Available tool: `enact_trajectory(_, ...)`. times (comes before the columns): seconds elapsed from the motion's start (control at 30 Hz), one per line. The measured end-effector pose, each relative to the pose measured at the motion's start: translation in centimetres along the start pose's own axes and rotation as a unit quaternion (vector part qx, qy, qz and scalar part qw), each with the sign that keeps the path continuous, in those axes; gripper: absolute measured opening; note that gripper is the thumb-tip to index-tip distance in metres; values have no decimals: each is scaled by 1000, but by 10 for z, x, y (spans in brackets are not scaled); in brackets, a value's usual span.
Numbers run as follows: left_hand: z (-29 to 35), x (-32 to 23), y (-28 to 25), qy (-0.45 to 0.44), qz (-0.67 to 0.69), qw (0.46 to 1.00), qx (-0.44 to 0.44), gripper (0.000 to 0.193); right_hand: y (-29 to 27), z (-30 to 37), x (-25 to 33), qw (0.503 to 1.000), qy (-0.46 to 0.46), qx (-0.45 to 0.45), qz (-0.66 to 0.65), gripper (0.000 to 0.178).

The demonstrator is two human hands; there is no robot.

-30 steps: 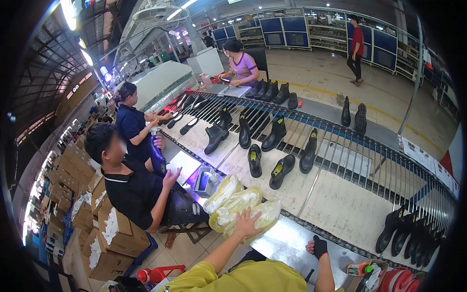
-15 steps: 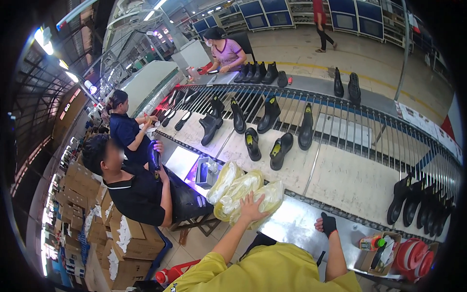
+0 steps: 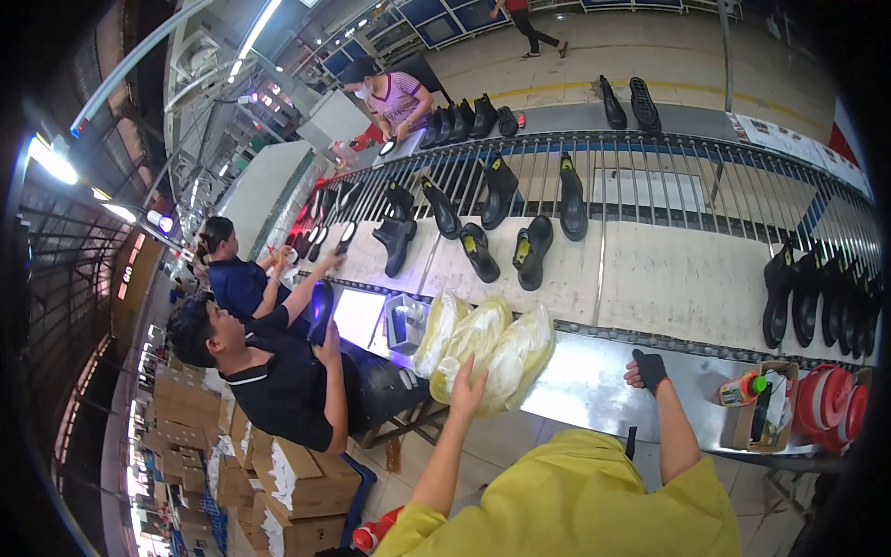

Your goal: Pressing soles onto boots using a hydraulic machine in a shoe factory.

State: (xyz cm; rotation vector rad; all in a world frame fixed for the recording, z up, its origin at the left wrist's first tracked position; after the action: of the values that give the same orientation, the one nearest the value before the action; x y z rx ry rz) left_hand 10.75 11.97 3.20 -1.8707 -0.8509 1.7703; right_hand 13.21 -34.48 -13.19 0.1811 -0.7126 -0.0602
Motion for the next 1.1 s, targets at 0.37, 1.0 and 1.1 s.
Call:
enact_trajectory(0.37,283,117,60,-257,52,962,82,43,-27,-37,-35,986,-13,-18,-163,53)
enact_trajectory(1.0,438,111,63,-445,139,857,219,45,51,-1,26,979,32,-15,200,52)
enact_trajectory(1.1,407,117,71,-467,144,856,169,45,63,-44,94,968,-52,14,243,45)
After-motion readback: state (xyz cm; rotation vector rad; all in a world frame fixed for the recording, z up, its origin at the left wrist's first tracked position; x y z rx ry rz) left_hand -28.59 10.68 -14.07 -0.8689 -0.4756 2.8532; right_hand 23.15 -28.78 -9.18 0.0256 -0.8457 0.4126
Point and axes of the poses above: each hand's wrist, its own z-axis away from the middle knuckle, its own y-axis out of the palm, x = y × z, the point moved 3 cm from there along -z, towards the middle knuckle, and after that the axes turned 1 degree about z, right-handed, at the moved point
